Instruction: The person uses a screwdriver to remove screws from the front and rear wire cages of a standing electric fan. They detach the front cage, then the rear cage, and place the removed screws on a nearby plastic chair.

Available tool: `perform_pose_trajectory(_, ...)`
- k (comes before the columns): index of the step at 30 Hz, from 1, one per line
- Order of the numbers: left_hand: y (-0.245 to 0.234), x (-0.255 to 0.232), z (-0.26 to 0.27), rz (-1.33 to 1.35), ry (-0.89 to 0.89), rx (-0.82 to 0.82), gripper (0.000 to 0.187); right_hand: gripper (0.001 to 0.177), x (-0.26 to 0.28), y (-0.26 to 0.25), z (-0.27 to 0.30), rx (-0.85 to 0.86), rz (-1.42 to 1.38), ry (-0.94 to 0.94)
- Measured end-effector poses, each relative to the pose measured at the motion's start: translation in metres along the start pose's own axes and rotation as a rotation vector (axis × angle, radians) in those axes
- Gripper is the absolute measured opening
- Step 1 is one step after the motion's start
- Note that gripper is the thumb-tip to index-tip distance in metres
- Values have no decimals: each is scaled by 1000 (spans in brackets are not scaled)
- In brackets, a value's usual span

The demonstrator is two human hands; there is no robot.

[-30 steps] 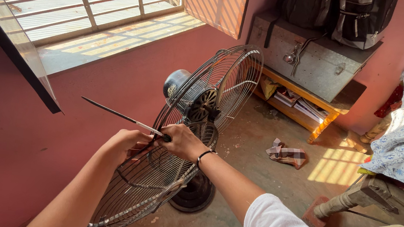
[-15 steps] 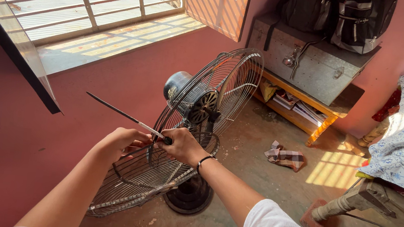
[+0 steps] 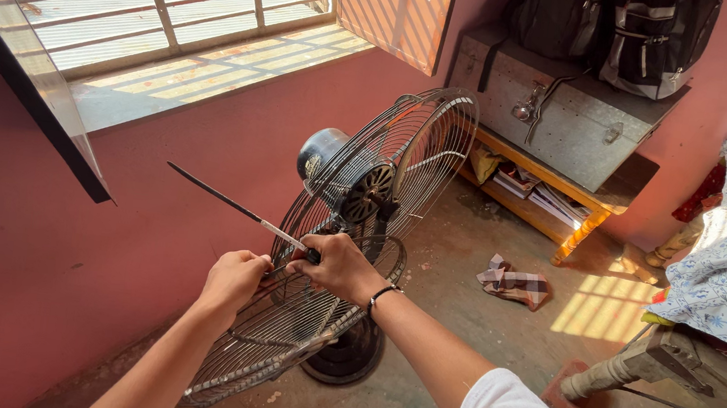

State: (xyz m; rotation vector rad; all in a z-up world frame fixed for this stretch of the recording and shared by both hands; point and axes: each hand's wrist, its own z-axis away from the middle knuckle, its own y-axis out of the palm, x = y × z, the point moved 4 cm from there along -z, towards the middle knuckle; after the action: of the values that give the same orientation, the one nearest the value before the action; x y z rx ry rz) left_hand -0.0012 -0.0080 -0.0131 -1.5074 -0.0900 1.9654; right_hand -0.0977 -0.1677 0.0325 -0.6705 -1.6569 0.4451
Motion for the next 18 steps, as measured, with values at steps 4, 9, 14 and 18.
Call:
perform_pose_trajectory(4, 4, 0, 13, -32, -5, -17, 31, 25, -1, 0, 9, 61, 11, 43)
perform_pose_trajectory(9, 15, 3, 34, -38, 19, 3, 31, 26, -4, -2, 26, 120, 182, 36)
perform_pose_trajectory(14, 26, -2, 51, -360, -5, -19, 36, 34, -7, -8, 53, 39, 83, -16)
perform_pose_trajectory(18, 40, -14, 65, -397, 61, -15, 35, 30, -18, -16, 71, 76, 76, 75)
